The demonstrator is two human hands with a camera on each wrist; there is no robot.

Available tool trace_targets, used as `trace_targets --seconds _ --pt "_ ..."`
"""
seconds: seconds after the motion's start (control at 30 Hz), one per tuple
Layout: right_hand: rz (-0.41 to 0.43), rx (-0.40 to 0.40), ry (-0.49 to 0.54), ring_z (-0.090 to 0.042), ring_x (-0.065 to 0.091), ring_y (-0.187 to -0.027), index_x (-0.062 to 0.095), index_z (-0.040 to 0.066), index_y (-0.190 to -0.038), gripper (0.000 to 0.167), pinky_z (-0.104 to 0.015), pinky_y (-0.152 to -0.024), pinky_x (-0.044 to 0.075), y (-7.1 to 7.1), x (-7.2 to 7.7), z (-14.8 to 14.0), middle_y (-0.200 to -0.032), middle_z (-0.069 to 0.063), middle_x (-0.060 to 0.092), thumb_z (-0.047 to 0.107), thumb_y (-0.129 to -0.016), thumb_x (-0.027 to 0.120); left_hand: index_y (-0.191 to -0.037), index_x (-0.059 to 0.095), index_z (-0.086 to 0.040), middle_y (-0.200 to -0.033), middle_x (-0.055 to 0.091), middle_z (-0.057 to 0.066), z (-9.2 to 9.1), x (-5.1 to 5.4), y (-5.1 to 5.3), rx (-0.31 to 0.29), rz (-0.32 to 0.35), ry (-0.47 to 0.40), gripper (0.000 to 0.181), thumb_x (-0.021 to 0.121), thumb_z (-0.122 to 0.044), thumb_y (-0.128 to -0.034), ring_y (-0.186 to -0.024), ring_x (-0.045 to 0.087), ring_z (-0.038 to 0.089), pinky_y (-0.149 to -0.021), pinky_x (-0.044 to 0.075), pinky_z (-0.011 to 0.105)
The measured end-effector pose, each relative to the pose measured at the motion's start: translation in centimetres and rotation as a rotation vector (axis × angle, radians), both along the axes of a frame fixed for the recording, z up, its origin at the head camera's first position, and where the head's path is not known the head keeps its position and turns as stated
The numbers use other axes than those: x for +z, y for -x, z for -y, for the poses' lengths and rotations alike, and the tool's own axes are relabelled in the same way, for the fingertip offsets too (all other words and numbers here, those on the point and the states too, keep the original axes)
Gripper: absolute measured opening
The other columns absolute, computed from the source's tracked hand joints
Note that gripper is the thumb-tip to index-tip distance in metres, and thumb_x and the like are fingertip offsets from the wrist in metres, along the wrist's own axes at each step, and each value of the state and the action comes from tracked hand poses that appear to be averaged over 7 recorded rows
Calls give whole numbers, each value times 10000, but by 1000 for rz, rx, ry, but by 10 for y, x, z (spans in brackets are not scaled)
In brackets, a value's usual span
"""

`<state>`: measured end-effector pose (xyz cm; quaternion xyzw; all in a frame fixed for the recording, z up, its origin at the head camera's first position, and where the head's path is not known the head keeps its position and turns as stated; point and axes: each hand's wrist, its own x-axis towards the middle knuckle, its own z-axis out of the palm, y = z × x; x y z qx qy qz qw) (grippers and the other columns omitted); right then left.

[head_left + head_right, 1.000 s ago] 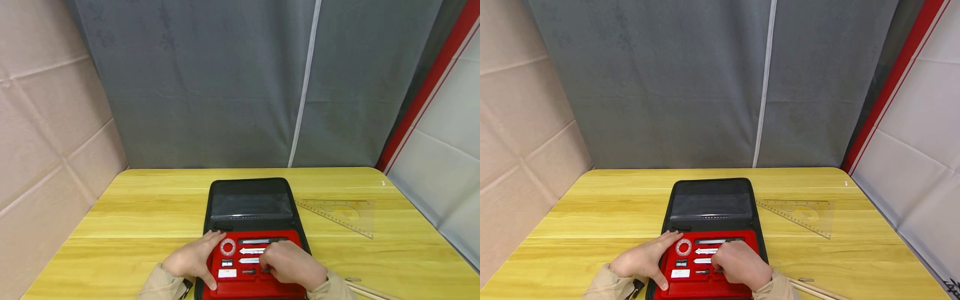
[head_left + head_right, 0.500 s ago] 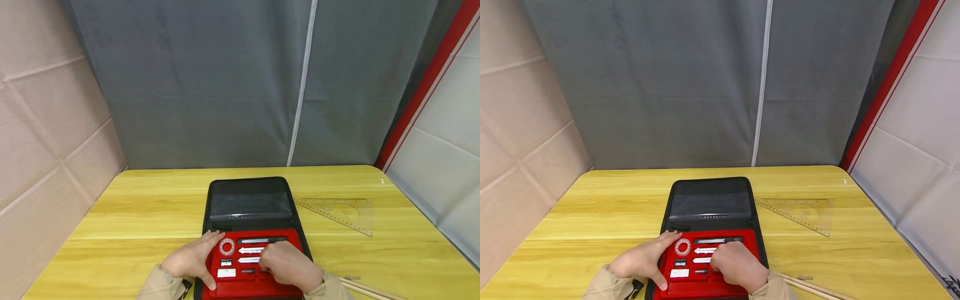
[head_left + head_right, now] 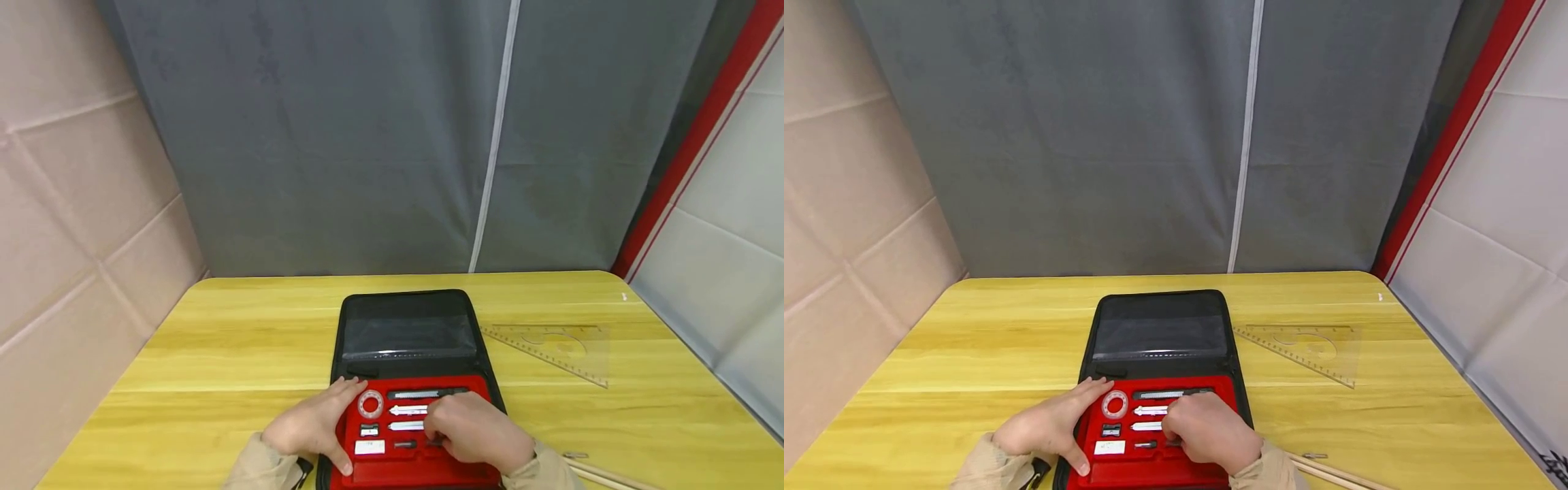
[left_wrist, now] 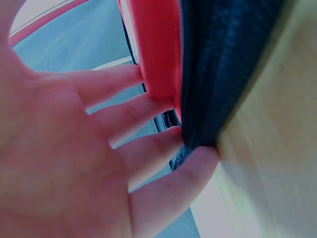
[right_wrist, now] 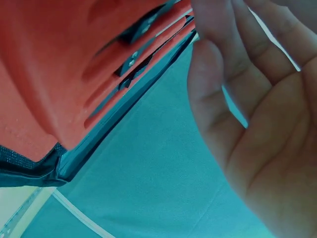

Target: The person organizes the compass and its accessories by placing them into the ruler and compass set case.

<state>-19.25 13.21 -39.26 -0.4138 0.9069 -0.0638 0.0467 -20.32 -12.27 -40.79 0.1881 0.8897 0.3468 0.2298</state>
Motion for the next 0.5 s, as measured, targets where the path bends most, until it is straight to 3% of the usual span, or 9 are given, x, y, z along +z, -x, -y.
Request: trace_targets --seconds 0.5 --pt "-100 -10 -41 11 468 -549 724 220 -766 73 -178 -588 484 -7 -3 8 -683 138 630 171 -720 753 -1356 358 -78 -1359 351 153 -2 2 -2 1 -44 61 993 864 -261 -522 -1244 279 375 -721 535 407"
